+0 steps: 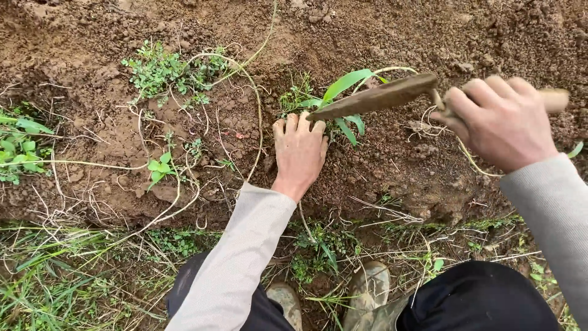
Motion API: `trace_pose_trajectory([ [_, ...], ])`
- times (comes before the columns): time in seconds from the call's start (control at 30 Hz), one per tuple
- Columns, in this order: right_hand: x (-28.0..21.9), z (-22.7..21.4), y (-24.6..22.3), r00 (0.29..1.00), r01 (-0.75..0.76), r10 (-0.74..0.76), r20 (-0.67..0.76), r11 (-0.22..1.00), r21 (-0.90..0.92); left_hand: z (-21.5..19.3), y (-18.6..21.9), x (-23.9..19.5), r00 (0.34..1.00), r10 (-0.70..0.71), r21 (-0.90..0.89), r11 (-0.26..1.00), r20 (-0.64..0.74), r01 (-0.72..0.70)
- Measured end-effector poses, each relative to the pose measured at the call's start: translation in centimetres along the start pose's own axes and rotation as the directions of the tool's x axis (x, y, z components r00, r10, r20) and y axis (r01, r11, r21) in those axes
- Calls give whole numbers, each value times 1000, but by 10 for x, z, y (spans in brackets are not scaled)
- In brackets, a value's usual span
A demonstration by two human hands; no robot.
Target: Weeding around a small plant using a hand trowel and bare hands in a field.
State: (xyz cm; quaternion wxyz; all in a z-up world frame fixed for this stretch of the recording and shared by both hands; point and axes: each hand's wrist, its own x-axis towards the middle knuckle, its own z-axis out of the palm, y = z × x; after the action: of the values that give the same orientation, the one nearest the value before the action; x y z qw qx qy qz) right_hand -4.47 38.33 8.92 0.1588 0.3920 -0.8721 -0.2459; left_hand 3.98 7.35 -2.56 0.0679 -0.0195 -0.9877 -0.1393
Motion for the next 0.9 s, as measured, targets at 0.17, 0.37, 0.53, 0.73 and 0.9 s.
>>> trace_pose_trajectory([
  [0.17,85,14,-22,1000,-2,0,27,998,55,4,1,7,999,2,-46,999,38,0],
  [0.37,135,20,-50,998,-56,48,39,969,242,14,9,16,997,51,-34,998,60,-49],
  [0.53,137,22,-58,994,-98,77,74,928,359,12,11,16,998,54,-138,989,45,-47],
  [0.73,131,21,-61,993,-114,97,65,928,354,-38,33,-17,940,318,-174,939,123,-295],
  [0.9,126,18,-60,988,-140,107,110,923,358,-127,63,-45,-49,504,-498,862,862,95],
])
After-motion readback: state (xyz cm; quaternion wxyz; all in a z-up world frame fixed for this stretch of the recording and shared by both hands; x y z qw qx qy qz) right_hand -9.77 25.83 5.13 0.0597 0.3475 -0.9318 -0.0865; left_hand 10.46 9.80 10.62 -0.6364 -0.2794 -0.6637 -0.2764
